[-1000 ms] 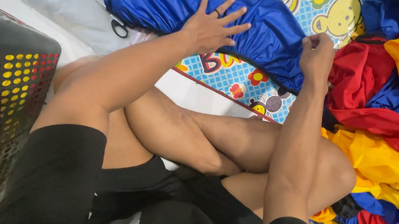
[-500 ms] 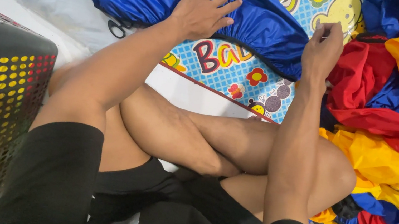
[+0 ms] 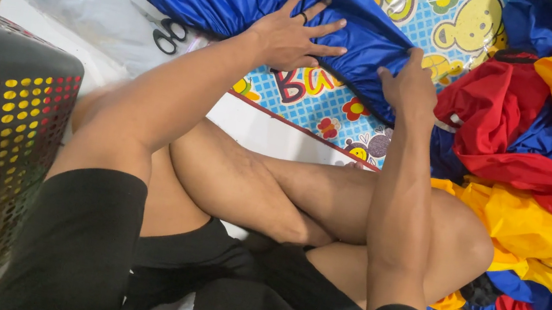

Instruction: The person uses scissors to cut a black elastic band on a blue garment. They then unfold the garment, inspect the seam, and fold it back into a compact bundle.

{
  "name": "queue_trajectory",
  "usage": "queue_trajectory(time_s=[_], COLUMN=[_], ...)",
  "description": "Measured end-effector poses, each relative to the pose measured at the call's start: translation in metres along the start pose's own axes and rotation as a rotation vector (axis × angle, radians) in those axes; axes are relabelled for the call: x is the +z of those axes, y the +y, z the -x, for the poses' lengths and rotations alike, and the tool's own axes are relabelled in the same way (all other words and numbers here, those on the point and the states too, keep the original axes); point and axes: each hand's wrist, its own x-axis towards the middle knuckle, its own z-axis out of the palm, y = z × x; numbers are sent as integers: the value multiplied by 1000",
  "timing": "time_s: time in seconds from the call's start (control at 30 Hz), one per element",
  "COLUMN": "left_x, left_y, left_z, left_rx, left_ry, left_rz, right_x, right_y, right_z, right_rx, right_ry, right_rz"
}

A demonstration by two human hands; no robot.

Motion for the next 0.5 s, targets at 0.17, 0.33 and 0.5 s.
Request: queue_trajectory(time_s=[0.17,0.33,0.5], left_x=[33,21,-41], left_y=[-11,-5,-27], left_z=[-16,-13,13], left_rx=[133,62,-212], left_ry=[400,411,502], left_rz=[-261,-165,4], right_x=[17,50,52], right_y=[-1,-8,-26], right_z=[-14,-29,-7], right_rx=[-508,-659,-950], right_ry=[273,223,533], right_rz=[-76,-86,-3])
